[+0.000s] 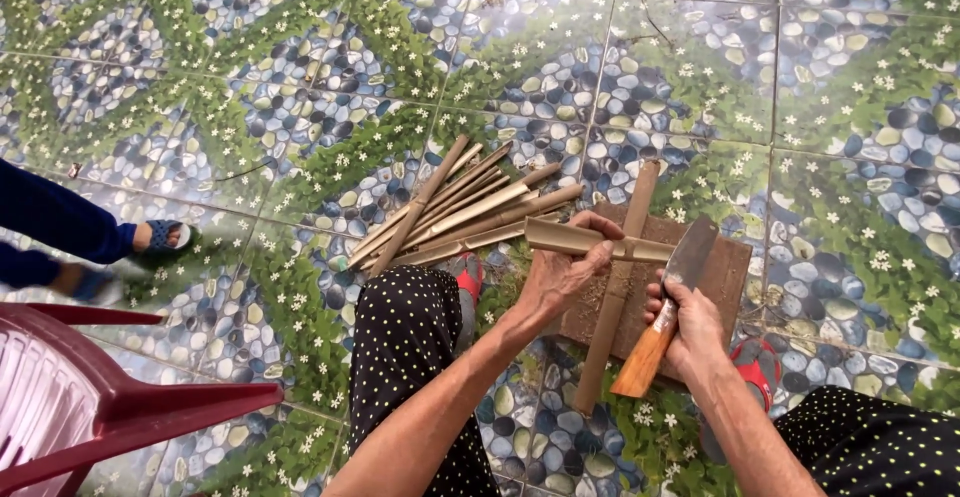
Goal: Shaving the outer layer of bamboo strips using a knife on a wooden block to prepare them for use.
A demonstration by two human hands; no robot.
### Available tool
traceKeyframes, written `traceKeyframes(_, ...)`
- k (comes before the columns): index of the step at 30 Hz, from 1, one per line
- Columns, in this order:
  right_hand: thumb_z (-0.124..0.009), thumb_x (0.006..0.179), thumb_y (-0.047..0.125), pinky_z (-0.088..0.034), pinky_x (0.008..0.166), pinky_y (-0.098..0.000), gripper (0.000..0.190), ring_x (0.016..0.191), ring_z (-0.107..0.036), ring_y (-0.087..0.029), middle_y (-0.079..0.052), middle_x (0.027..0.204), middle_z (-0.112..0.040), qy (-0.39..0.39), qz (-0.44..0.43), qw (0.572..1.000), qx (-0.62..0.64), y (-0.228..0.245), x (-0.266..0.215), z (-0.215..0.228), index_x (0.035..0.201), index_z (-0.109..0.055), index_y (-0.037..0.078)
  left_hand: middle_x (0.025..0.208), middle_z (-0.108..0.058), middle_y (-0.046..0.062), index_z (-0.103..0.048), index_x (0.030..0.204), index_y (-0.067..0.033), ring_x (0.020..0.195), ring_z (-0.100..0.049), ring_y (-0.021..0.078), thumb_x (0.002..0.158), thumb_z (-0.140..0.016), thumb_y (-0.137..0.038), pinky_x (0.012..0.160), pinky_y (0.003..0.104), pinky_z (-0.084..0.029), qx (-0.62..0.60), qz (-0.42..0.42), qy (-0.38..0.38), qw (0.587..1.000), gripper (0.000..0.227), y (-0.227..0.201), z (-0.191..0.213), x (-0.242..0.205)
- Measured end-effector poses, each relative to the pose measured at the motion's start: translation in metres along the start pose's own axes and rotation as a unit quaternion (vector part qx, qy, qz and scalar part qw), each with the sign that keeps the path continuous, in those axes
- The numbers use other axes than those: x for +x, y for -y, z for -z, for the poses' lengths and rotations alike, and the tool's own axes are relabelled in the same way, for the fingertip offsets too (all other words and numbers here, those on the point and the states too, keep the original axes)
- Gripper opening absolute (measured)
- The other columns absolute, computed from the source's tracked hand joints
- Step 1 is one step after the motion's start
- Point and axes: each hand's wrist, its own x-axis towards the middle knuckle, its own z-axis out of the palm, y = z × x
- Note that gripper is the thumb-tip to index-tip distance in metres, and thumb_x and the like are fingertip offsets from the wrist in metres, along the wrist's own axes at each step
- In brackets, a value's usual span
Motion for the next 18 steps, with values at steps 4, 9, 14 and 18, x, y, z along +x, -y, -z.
traceKeyframes(4,-0.065,0.098,0.016,-0.053,0.052,-0.0327,0.028,0.059,-0.060,-0.016,-0.011,0.082,-0.070,-0.002,-0.004,1.000,-0.001,0.002,-0.005,-0.001,0.125,-0.067,0.007,0.096,-0.071,0.018,-0.070,0.115,-0.0097,0.082,-0.069,0.0199,0.100,-0.067,-0.021,0.078,0.033,-0.064,-0.006,0.017,-0.002,1.000,0.019,-0.002,-0.001,-0.004)
traceKeyframes(9,-0.065,0.098,0.018,-0.053,0.053,-0.0323,0.027,0.059,-0.060,-0.015,-0.010,0.083,-0.071,-0.003,-0.008,1.000,-0.001,-0.002,-0.001,0.000,0.124,-0.066,0.009,0.091,-0.068,0.016,-0.070,0.114,-0.0093,0.080,-0.069,0.0188,0.099,-0.066,-0.019,0.077,0.032,-0.063,0.007,0.026,-0.002,1.000,0.018,-0.003,-0.003,-0.004)
traceKeyframes(14,-0.066,0.098,0.017,-0.053,0.053,-0.0331,0.028,0.059,-0.061,-0.016,-0.011,0.083,-0.071,-0.001,-0.004,1.000,-0.001,-0.005,0.003,0.001,0.125,-0.066,0.010,0.091,-0.068,0.017,-0.070,0.114,-0.0083,0.080,-0.068,0.0208,0.098,-0.067,-0.020,0.078,0.035,-0.064,-0.001,0.020,-0.008,1.000,0.020,-0.003,-0.003,-0.003)
traceKeyframes(18,-0.065,0.098,0.018,-0.054,0.053,-0.0325,0.027,0.060,-0.061,-0.016,-0.010,0.082,-0.071,0.002,-0.007,1.000,-0.005,-0.009,0.006,0.003,0.124,-0.067,0.011,0.091,-0.068,0.016,-0.070,0.116,-0.0090,0.080,-0.068,0.0191,0.099,-0.067,-0.021,0.077,0.032,-0.063,0.005,0.031,0.005,0.999,0.021,-0.005,-0.001,-0.002)
